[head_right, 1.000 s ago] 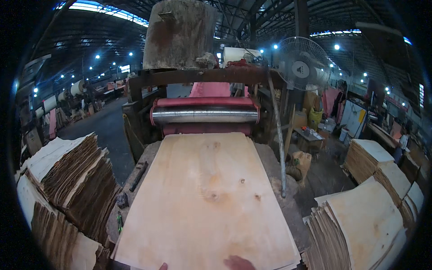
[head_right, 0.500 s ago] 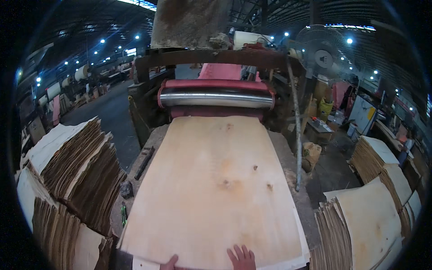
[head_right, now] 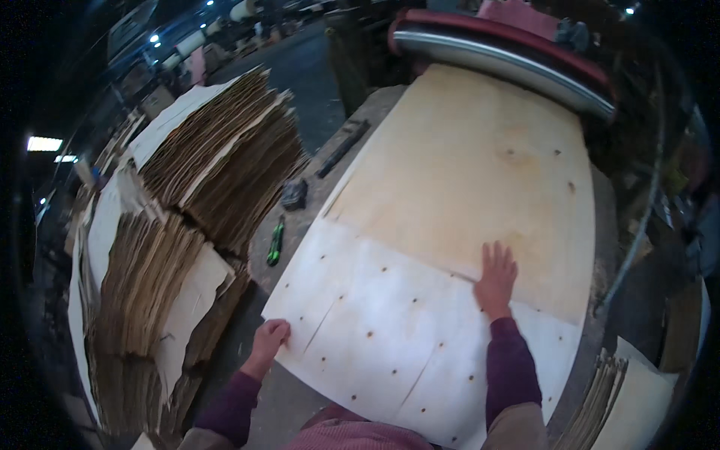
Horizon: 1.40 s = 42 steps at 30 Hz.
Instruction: The person feeds large sheets of wood veneer through a motorized roller machine, aligning them one at a time and removing thin wood strips by hand.
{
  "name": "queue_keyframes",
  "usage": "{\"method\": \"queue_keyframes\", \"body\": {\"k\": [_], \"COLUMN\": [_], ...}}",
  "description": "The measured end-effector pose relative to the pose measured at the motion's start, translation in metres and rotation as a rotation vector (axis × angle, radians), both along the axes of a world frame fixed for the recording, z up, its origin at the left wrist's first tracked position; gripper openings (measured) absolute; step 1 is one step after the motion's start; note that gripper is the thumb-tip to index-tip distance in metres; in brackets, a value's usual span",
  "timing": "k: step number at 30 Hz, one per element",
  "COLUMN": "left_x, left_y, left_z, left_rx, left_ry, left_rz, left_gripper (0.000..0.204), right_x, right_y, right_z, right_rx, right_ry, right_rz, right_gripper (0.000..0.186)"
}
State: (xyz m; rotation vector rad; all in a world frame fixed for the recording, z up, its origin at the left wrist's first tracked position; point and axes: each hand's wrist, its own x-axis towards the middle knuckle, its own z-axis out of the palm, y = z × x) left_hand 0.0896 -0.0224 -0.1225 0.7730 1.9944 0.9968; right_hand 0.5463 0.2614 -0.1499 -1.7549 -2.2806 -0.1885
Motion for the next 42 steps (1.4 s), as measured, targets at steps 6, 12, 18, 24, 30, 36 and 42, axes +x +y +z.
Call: {"method": "queue_keyframes", "body": {"k": [6,12,18,24,30,36,42], "left_x": [-0.034,-0.048,-0.089,-0.098,-0.031,-0.114,-0.120], "left_y": [0.011,0.020,0.035,0.018,0.026,0.009,-0.030], "left_z": [-0.062,-0.045,0.036,0.080,0.208,0.090,0.096], "left_rx": [-0.094,-0.175,-0.114,-0.162,0.357,-0.030,-0.146], "left_ry": [0.529,0.561,-0.093,-0.367,-0.861,-0.560,-0.294], "left_rz": [-0.047,-0.056,-0.038,-0.395,-0.311,-0.386,-0.485], "left_gripper": [0.032,0.033,0.023,0.032,0.036,0.035,0.039], "right_x": [0.011,-0.020,-0.023,-0.056,-0.048,-0.062,-0.067], "right_y": [0.045,-0.110,-0.295,-0.377,-0.375,-0.385,-0.438], "right_z": [-0.006,-0.017,0.017,0.058,0.096,0.103,0.111], "right_rx": [-0.034,-0.046,-0.236,-0.357,-0.176,-0.142,-0.269], "right_ry": [0.080,0.114,0.157,0.252,0.150,0.259,0.268], "right_rz": [-0.069,-0.009,-0.014,0.026,-0.031,-0.055,-0.141], "right_gripper": [0.063,0.053,0.058,0.072,0.072,0.064,0.075]}}
